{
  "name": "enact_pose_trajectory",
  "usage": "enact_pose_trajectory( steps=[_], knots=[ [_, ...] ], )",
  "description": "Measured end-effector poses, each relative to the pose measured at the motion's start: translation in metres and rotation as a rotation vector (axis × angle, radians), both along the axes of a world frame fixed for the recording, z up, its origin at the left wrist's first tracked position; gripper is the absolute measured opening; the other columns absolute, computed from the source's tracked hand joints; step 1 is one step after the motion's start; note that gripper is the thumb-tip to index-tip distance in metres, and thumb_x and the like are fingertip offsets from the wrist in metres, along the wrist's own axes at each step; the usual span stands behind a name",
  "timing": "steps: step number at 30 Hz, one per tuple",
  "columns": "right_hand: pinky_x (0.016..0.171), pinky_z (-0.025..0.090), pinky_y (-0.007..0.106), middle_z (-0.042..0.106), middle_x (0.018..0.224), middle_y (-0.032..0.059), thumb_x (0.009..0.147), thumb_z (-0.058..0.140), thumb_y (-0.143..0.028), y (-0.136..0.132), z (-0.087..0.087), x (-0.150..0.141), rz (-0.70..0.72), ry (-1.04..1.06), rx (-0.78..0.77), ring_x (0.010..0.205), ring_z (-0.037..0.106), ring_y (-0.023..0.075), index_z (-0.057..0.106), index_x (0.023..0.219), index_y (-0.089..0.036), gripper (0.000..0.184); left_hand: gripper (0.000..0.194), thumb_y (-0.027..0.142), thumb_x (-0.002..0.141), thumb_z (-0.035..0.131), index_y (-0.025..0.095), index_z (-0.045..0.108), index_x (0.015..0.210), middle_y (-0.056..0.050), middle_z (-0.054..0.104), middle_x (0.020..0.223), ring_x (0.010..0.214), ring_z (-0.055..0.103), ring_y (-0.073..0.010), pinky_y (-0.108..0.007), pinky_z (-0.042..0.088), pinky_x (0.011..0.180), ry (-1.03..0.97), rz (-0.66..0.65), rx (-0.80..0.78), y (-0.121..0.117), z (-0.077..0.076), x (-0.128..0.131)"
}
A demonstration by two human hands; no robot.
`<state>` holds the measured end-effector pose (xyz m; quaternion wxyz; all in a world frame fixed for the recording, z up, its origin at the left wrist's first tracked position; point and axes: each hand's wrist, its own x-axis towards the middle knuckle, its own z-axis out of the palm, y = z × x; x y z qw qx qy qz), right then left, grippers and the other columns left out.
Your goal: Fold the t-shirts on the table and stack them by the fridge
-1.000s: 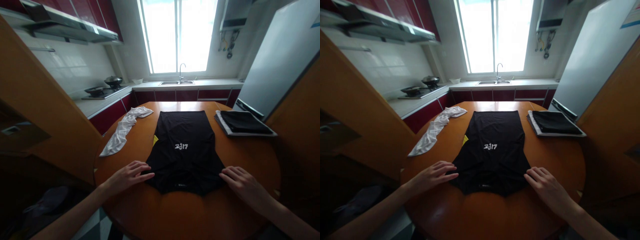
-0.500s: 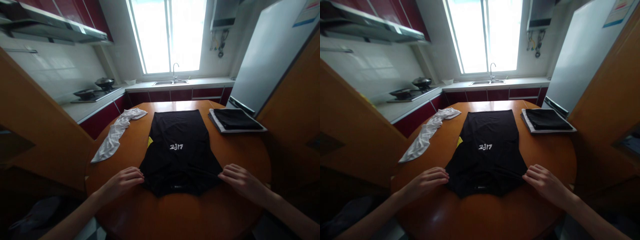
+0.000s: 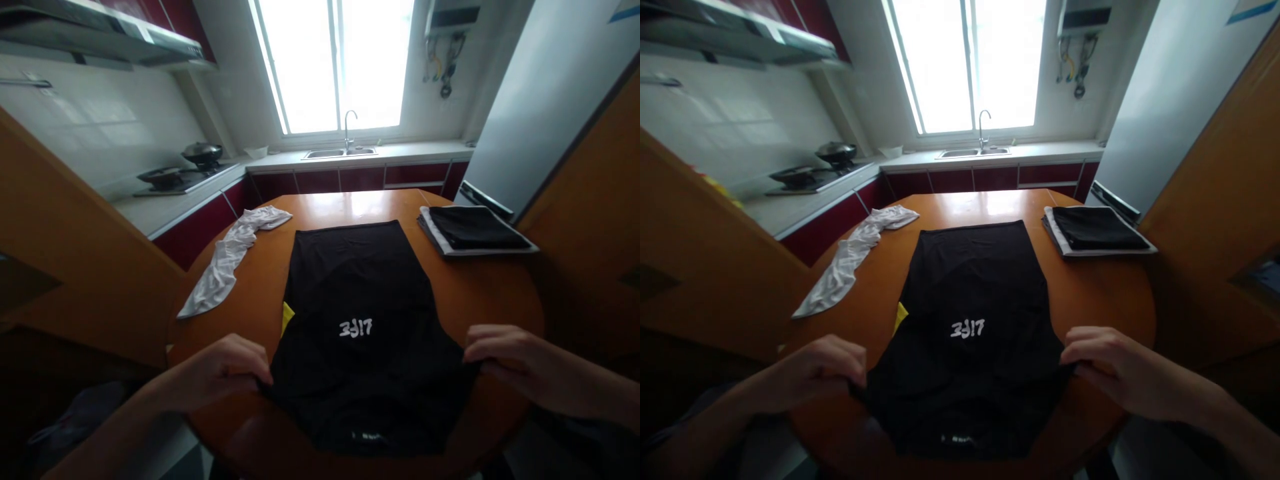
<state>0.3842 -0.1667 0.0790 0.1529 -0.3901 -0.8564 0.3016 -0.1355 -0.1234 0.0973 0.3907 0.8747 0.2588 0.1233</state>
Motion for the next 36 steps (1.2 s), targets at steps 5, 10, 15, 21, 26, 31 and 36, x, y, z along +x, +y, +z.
enact_pose_trajectory(
  steps=[5,10,15,21,26,31,36],
  knots=[
    [0.073,0.053,0.032,0.072,0.09,0.0095,0.09,0.065,-0.052,0.086,0.023,-0.006,-0.207,0.223,-0.085,0.081,0.065,0.0221,0.075,0.095,-0.016,0.037,0.036,0.05,0.082,0.077,0.016,0.08,0.091,-0.009,0.077,0.087,0.078,0.071,-0.0228,-0.029,0.057,0.069,-0.133,0.482,-0.043,0.071,0.005,0.005],
    [0.07,0.048,0.026,0.072,0.085,0.0083,0.082,0.067,-0.047,0.194,-0.003,-0.018,-0.394,0.253,-0.108,0.073,0.062,0.0124,0.075,0.101,-0.004,0.048,0.054,0.055,0.068,0.083,0.012,0.079,0.099,-0.01,0.078,0.094,0.082,0.07,-0.0224,-0.03,0.055,0.074,-0.199,0.773,-0.129,0.148,-0.028,0.011],
    [0.06,0.046,0.026,0.073,0.074,0.0062,0.069,0.079,-0.041,0.24,-0.047,-0.024,-0.521,0.21,-0.176,0.065,0.06,0.0141,0.077,0.082,-0.011,0.033,0.05,0.054,0.06,0.085,0.012,0.08,0.089,-0.009,0.078,0.084,0.076,0.069,-0.0216,-0.031,0.054,0.073,-0.159,0.828,-0.086,0.18,-0.068,0.01],
    [0.052,0.042,0.025,0.073,0.076,0.0069,0.071,0.077,-0.047,0.245,-0.059,-0.013,-0.537,0.216,-0.204,0.062,0.057,0.0135,0.079,0.09,-0.011,0.041,0.048,0.052,0.067,0.082,0.013,0.079,0.095,-0.008,0.079,0.09,0.085,0.07,-0.0236,-0.032,0.054,0.079,-0.167,0.822,-0.041,0.179,-0.07,0.005],
    [0.06,0.049,0.028,0.073,0.077,0.0071,0.077,0.074,-0.039,0.242,-0.061,-0.013,-0.563,0.109,-0.155,0.067,0.063,0.0176,0.078,0.085,-0.012,0.028,0.048,0.054,0.069,0.079,0.014,0.077,0.096,-0.01,0.077,0.091,0.087,0.071,-0.026,-0.036,0.056,0.081,-0.126,0.811,0.033,0.176,-0.07,0.007],
    [0.093,0.051,0.042,0.073,0.103,0.0139,0.092,0.056,-0.032,0.205,-0.06,-0.05,-0.662,-0.151,0.356,0.103,0.066,0.0294,0.076,0.1,-0.016,0.027,0.036,0.042,0.091,0.06,0.018,0.072,0.115,-0.012,0.069,0.123,0.117,0.063,-0.0277,-0.046,0.048,0.106,-0.029,0.732,0.512,0.145,-0.07,0.039],
    [0.117,0.036,0.047,0.049,0.154,0.0142,0.103,0.037,-0.04,0.151,-0.079,-0.098,-0.419,-0.186,0.491,0.142,0.043,0.029,0.055,0.145,-0.015,0.052,0.054,0.046,0.102,0.047,0.019,0.052,0.148,-0.014,0.044,0.157,0.148,0.037,-0.0299,-0.05,0.032,0.12,0.223,0.475,0.593,0.108,-0.085,0.076]
  ],
)
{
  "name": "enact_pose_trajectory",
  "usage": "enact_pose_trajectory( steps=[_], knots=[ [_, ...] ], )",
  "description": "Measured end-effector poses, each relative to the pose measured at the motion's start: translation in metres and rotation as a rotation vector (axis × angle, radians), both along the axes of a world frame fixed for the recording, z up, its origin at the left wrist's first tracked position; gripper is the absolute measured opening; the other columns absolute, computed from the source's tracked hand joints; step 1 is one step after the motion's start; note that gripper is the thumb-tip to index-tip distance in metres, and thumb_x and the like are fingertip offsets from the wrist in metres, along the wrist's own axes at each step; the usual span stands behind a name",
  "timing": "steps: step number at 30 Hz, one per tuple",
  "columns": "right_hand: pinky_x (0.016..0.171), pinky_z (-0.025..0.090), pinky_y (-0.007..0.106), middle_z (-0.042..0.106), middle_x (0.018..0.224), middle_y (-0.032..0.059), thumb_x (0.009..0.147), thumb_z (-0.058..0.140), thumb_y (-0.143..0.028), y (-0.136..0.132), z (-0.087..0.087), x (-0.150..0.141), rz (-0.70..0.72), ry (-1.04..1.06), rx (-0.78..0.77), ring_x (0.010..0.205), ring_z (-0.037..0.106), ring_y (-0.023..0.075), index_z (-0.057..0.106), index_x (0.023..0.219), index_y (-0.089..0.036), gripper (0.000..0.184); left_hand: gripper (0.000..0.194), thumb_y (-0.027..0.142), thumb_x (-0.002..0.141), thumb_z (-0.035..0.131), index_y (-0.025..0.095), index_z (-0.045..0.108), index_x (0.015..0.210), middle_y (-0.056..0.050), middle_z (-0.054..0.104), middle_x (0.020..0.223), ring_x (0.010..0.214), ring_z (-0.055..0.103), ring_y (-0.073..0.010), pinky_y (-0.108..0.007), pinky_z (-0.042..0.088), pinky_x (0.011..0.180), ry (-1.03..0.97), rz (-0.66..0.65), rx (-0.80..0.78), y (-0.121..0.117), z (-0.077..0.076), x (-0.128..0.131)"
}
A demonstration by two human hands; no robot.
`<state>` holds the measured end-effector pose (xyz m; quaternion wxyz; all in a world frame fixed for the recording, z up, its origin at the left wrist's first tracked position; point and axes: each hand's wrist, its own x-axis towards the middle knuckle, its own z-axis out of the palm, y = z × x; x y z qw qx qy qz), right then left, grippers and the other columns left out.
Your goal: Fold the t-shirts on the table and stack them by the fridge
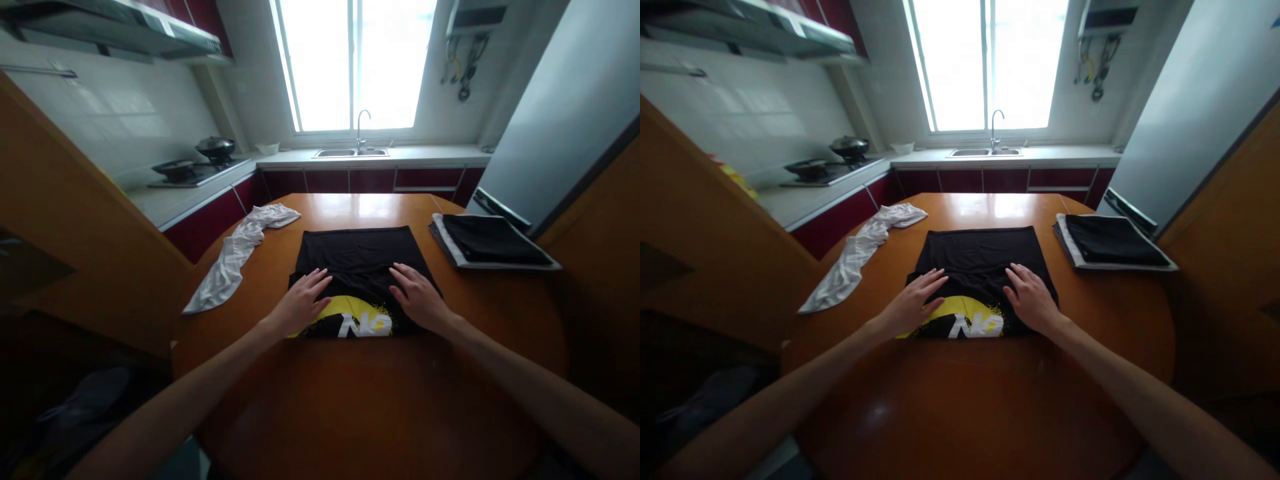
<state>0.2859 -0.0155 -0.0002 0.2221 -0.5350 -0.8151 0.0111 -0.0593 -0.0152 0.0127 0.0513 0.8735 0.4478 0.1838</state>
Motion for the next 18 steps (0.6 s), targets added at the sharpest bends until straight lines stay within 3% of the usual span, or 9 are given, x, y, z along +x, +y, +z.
enact_pose_trajectory(
  steps=[3,7,13,18],
  knots=[
    [0.121,0.026,0.053,0.036,0.162,0.014,0.103,0.033,-0.053,-0.014,-0.018,0.0,0.005,-0.114,-0.109,0.152,0.029,0.0298,0.043,0.154,-0.015,0.064,0.069,0.058,0.102,0.042,0.022,0.032,0.16,-0.013,0.026,0.166,0.155,0.018,-0.0319,-0.055,0.021,0.122,0.166,0.002,-0.063,-0.008,-0.014,0.002],
    [0.123,0.024,0.052,0.034,0.163,0.0123,0.103,0.03,-0.057,-0.014,-0.03,0.015,-0.021,-0.146,-0.129,0.152,0.029,0.0278,0.039,0.157,-0.019,0.066,0.069,0.062,0.102,0.037,0.025,0.029,0.161,-0.011,0.023,0.167,0.155,0.018,-0.0306,-0.052,0.019,0.123,0.206,0.002,-0.092,-0.008,-0.021,-0.006],
    [0.122,0.025,0.056,0.029,0.164,0.0158,0.103,0.033,-0.056,-0.012,-0.029,0.021,-0.034,-0.148,-0.087,0.153,0.024,0.0304,0.038,0.157,-0.016,0.067,0.067,0.061,0.102,0.04,0.028,0.031,0.16,-0.01,0.023,0.168,0.155,0.017,-0.0333,-0.058,0.015,0.123,0.219,-0.025,-0.122,-0.014,-0.009,-0.005],
    [0.122,0.026,0.056,0.03,0.165,0.0143,0.104,0.04,-0.047,-0.031,-0.021,0.041,0.115,-0.111,0.019,0.154,0.024,0.0289,0.04,0.155,-0.02,0.058,0.065,0.045,0.101,0.053,0.028,0.03,0.16,-0.011,0.03,0.165,0.154,0.022,-0.0321,-0.057,0.024,0.122,0.169,-0.197,-0.064,-0.044,0.004,-0.028]
  ],
)
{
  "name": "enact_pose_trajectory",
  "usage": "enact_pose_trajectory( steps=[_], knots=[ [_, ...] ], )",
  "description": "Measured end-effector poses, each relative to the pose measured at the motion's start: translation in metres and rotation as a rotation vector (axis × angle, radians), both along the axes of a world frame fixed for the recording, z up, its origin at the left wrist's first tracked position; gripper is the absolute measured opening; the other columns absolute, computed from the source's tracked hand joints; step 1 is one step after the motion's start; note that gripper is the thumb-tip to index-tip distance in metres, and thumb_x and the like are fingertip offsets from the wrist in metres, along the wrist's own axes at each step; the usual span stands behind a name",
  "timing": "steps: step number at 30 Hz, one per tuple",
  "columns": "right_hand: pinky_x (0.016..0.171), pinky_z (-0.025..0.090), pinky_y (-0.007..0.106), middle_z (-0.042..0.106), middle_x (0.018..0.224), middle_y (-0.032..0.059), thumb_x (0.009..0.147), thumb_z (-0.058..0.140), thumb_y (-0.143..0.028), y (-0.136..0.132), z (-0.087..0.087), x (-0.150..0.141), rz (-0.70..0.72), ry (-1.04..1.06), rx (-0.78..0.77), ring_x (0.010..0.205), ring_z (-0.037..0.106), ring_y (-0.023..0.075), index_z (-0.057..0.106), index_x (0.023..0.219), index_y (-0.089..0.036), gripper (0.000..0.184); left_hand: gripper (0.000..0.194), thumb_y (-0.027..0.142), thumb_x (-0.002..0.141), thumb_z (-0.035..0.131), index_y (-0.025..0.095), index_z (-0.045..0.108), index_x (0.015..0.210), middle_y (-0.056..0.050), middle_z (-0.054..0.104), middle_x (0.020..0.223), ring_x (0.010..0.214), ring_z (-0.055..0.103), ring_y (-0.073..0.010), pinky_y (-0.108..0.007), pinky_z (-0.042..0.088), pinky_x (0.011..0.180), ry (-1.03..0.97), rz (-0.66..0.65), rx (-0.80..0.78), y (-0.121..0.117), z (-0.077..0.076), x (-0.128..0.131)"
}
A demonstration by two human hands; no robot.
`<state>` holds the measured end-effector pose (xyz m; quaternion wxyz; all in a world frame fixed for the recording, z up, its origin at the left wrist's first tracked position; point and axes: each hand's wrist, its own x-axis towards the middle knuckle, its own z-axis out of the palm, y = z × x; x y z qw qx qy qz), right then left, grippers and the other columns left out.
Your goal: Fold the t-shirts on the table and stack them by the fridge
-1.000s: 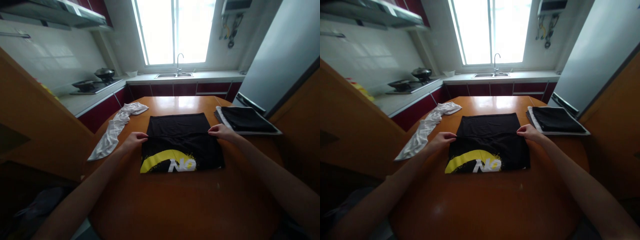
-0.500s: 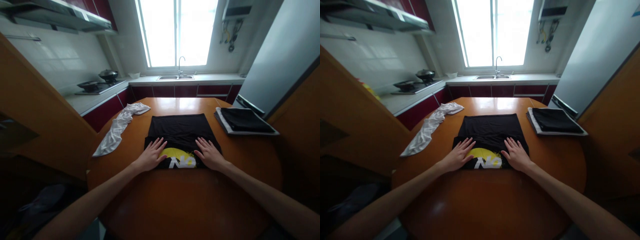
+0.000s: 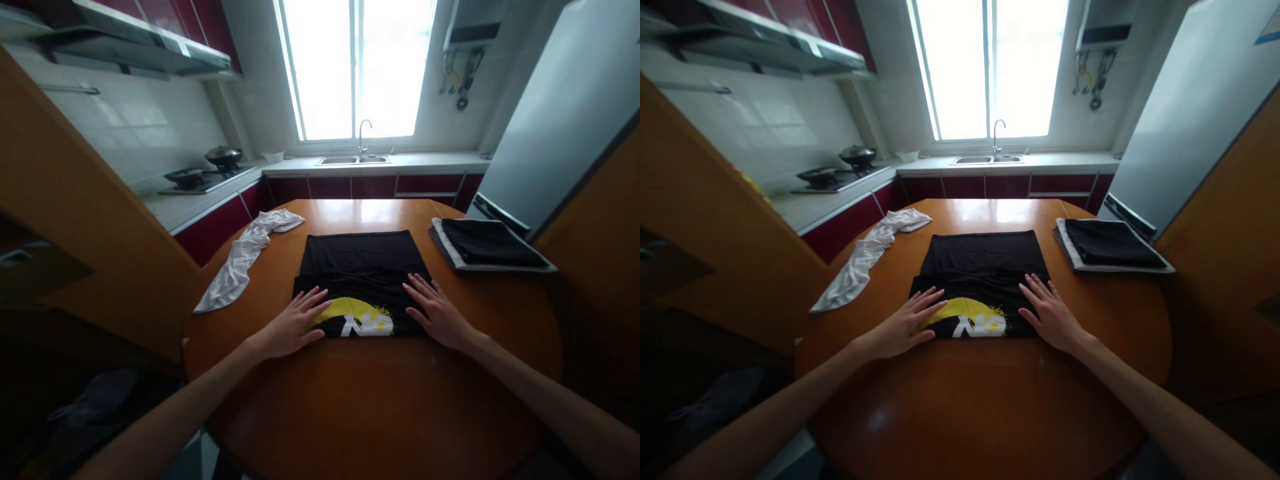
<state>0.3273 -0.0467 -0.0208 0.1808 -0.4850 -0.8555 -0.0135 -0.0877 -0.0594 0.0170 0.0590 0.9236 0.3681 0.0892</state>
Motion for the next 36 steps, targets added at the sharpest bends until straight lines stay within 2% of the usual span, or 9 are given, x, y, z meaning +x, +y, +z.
enact_pose_trajectory(
  steps=[3,7,10,15,22,28,32,34,36],
  knots=[
    [0.119,0.034,0.054,0.04,0.16,0.0121,0.1,0.054,-0.042,-0.021,0.007,0.022,0.168,-0.002,0.071,0.15,0.033,0.0293,0.049,0.15,-0.025,0.053,0.058,0.034,0.098,0.063,0.03,0.045,0.152,-0.011,0.048,0.151,0.143,0.04,-0.0297,-0.049,0.04,0.116,-0.033,-0.06,0.094,-0.021,0.006,-0.027],
    [0.104,0.05,0.042,0.063,0.132,0.0114,0.097,0.061,-0.029,-0.042,0.014,0.044,0.246,-0.055,0.153,0.123,0.059,0.0253,0.066,0.13,-0.023,0.034,0.038,0.019,0.101,0.055,0.025,0.059,0.138,-0.008,0.065,0.121,0.113,0.06,-0.0219,-0.037,0.053,0.1,0.029,-0.109,0.225,-0.035,0.009,-0.051],
    [0.093,0.052,0.039,0.069,0.109,0.0087,0.097,0.057,-0.019,-0.046,0.022,0.048,0.271,-0.129,0.232,0.102,0.064,0.0226,0.07,0.117,-0.021,0.024,0.035,0.011,0.101,0.05,0.021,0.06,0.133,-0.008,0.066,0.115,0.107,0.062,-0.0215,-0.036,0.055,0.096,0.104,-0.12,0.278,-0.036,0.01,-0.051],
    [0.086,0.05,0.037,0.069,0.091,0.0061,0.096,0.051,-0.012,-0.047,0.037,0.037,0.293,-0.115,0.304,0.086,0.064,0.0209,0.07,0.097,-0.021,0.021,0.028,0.008,0.098,0.05,0.021,0.065,0.118,-0.007,0.067,0.103,0.099,0.064,-0.0203,-0.034,0.055,0.09,0.071,-0.079,0.283,-0.036,0.015,-0.039],
    [0.088,0.05,0.038,0.069,0.094,0.0049,0.091,0.057,-0.01,-0.082,0.064,0.037,0.327,0.053,0.226,0.09,0.064,0.021,0.065,0.099,-0.023,0.017,0.028,0.004,0.093,0.05,0.021,0.064,0.11,-0.006,0.067,0.103,0.098,0.063,-0.0186,-0.029,0.052,0.089,-0.168,-0.093,0.151,-0.065,0.042,-0.048],
    [0.076,0.053,0.03,0.069,0.093,0.0038,0.087,0.057,-0.014,-0.108,0.085,0.035,0.214,0.43,0.084,0.085,0.066,0.0195,0.063,0.096,-0.024,0.015,0.016,0.012,0.089,0.051,0.019,0.063,0.097,-0.005,0.064,0.093,0.083,0.063,-0.0168,-0.026,0.051,0.073,-0.574,0.085,-0.037,-0.093,0.061,-0.04],
    [0.065,0.051,0.026,0.069,0.083,0.0013,0.085,0.057,-0.024,-0.08,0.1,0.032,-0.068,0.648,0.029,0.072,0.065,0.0171,0.066,0.09,-0.022,0.01,0.013,0.025,0.082,0.057,0.018,0.065,0.09,-0.004,0.065,0.086,0.076,0.06,-0.0168,-0.025,0.05,0.065,-0.827,0.322,-0.058,-0.066,0.077,-0.03],
    [0.063,0.051,0.027,0.071,0.082,0.0019,0.082,0.06,-0.03,-0.048,0.105,0.029,-0.192,0.732,-0.008,0.072,0.065,0.0183,0.069,0.088,-0.021,0.014,0.018,0.028,0.077,0.06,0.018,0.066,0.091,-0.005,0.068,0.091,0.081,0.063,-0.0183,-0.026,0.051,0.069,-0.894,0.464,-0.07,-0.036,0.081,-0.026],
    [0.066,0.052,0.028,0.073,0.083,0.0038,0.079,0.063,-0.035,-0.008,0.104,0.025,-0.244,0.798,-0.086,0.076,0.067,0.0202,0.072,0.089,-0.019,0.021,0.026,0.033,0.077,0.062,0.017,0.067,0.096,-0.005,0.07,0.094,0.082,0.064,-0.0185,-0.026,0.052,0.068,-0.963,0.529,-0.15,0.001,0.076,-0.023]
  ],
)
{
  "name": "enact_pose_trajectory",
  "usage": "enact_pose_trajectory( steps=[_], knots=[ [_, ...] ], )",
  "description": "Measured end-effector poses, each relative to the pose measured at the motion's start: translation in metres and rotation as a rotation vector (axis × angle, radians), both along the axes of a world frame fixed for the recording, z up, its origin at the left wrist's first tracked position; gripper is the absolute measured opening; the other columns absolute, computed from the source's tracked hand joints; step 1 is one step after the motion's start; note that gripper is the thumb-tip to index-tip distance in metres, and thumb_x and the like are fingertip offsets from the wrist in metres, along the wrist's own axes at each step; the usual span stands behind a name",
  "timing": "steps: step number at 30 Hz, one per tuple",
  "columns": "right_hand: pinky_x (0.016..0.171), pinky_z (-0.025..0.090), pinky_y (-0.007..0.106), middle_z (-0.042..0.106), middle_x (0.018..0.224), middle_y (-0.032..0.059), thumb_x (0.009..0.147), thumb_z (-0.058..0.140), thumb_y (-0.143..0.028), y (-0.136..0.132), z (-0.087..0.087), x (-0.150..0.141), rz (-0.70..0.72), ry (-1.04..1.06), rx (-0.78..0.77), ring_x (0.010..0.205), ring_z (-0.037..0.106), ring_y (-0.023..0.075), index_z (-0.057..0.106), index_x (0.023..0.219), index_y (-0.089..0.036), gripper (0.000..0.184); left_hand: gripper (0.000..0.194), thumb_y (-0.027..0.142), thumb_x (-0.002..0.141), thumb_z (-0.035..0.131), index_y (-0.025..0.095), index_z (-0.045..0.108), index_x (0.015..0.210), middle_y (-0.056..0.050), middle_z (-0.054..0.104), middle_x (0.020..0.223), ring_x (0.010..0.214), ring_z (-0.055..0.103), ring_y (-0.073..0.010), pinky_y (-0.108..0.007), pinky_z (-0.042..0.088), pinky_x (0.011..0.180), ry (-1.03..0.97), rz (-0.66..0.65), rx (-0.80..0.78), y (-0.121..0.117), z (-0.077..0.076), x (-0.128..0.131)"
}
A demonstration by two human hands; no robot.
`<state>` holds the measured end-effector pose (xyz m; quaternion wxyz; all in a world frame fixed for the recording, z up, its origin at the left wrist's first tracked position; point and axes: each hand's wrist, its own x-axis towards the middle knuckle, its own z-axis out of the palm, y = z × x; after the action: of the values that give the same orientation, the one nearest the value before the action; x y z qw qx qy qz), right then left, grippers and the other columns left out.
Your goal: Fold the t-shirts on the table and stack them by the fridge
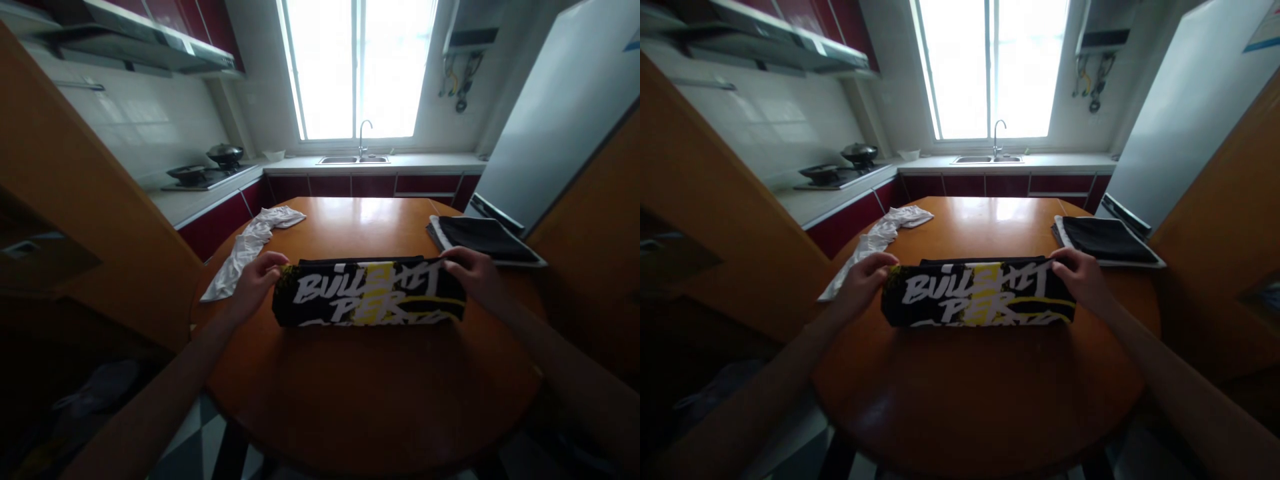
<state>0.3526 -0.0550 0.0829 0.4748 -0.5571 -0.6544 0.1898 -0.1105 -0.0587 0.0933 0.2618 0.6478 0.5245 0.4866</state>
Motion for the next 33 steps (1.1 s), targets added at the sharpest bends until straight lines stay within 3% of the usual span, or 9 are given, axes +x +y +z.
enact_pose_trajectory(
  steps=[5,8,10,18,22,26,29,33],
  knots=[
    [0.073,0.054,0.032,0.077,0.086,0.0093,0.073,0.069,-0.033,0.088,-0.036,-0.016,0.01,0.066,-0.193,0.08,0.07,0.023,0.076,0.085,-0.015,0.023,0.041,0.04,0.065,0.072,0.015,0.067,0.097,-0.005,0.072,0.085,0.069,0.064,-0.0169,-0.025,0.049,0.059,-0.106,-0.027,-0.298,0.081,-0.041,0.005],
    [0.074,0.055,0.032,0.077,0.083,0.0095,0.07,0.07,-0.026,0.113,-0.065,-0.023,0.001,0.042,-0.279,0.079,0.071,0.0234,0.075,0.077,-0.016,0.013,0.038,0.04,0.06,0.076,0.015,0.07,0.088,-0.006,0.073,0.08,0.073,0.066,-0.0199,-0.029,0.051,0.063,-0.027,0.004,-0.319,0.103,-0.067,0.004],
    [0.074,0.056,0.032,0.078,0.083,0.0097,0.072,0.07,-0.025,0.12,-0.078,-0.021,-0.003,0.021,-0.29,0.079,0.072,0.0236,0.076,0.077,-0.016,0.012,0.037,0.042,0.061,0.076,0.015,0.073,0.087,-0.008,0.074,0.084,0.079,0.068,-0.022,-0.031,0.052,0.069,0.012,0.003,-0.27,0.108,-0.075,0.0],
    [0.075,0.055,0.03,0.079,0.09,0.0094,0.077,0.069,-0.03,0.142,-0.083,-0.009,-0.006,-0.034,-0.195,0.083,0.072,0.0228,0.077,0.086,-0.017,0.018,0.037,0.04,0.069,0.071,0.015,0.077,0.095,-0.009,0.078,0.094,0.085,0.07,-0.024,-0.032,0.053,0.076,0.124,-0.034,-0.202,0.131,-0.07,-0.01],
    [0.077,0.054,0.031,0.078,0.09,0.0109,0.078,0.067,-0.03,0.152,-0.091,-0.015,-0.056,-0.133,-0.184,0.084,0.072,0.0228,0.077,0.086,-0.015,0.019,0.031,0.039,0.068,0.071,0.015,0.077,0.087,-0.01,0.077,0.09,0.084,0.07,-0.0242,-0.034,0.054,0.078,0.133,-0.001,-0.199,0.147,-0.085,-0.005],
    [0.082,0.052,0.032,0.077,0.097,0.0114,0.085,0.063,-0.033,0.15,-0.096,-0.02,-0.069,-0.283,-0.141,0.09,0.07,0.0228,0.075,0.096,-0.015,0.025,0.036,0.041,0.074,0.067,0.014,0.076,0.096,-0.012,0.076,0.099,0.086,0.07,-0.0237,-0.034,0.054,0.08,0.137,0.004,-0.13,0.146,-0.096,-0.002],
    [0.091,0.05,0.036,0.073,0.107,0.014,0.091,0.056,-0.033,0.138,-0.091,-0.026,-0.159,-0.429,-0.052,0.1,0.067,0.0249,0.073,0.106,-0.014,0.03,0.04,0.042,0.077,0.065,0.014,0.072,0.105,-0.012,0.074,0.105,0.086,0.069,-0.0224,-0.033,0.053,0.08,0.194,0.058,-0.062,0.136,-0.088,-0.004],
    [0.092,0.048,0.039,0.068,0.109,0.0154,0.094,0.048,-0.033,0.101,-0.081,-0.025,-0.162,-0.583,0.011,0.105,0.063,0.0278,0.069,0.112,-0.014,0.033,0.036,0.049,0.077,0.069,0.017,0.071,0.095,-0.008,0.073,0.085,0.074,0.066,-0.0215,-0.029,0.05,0.068,0.342,0.07,-0.149,0.103,-0.065,-0.021]
  ],
)
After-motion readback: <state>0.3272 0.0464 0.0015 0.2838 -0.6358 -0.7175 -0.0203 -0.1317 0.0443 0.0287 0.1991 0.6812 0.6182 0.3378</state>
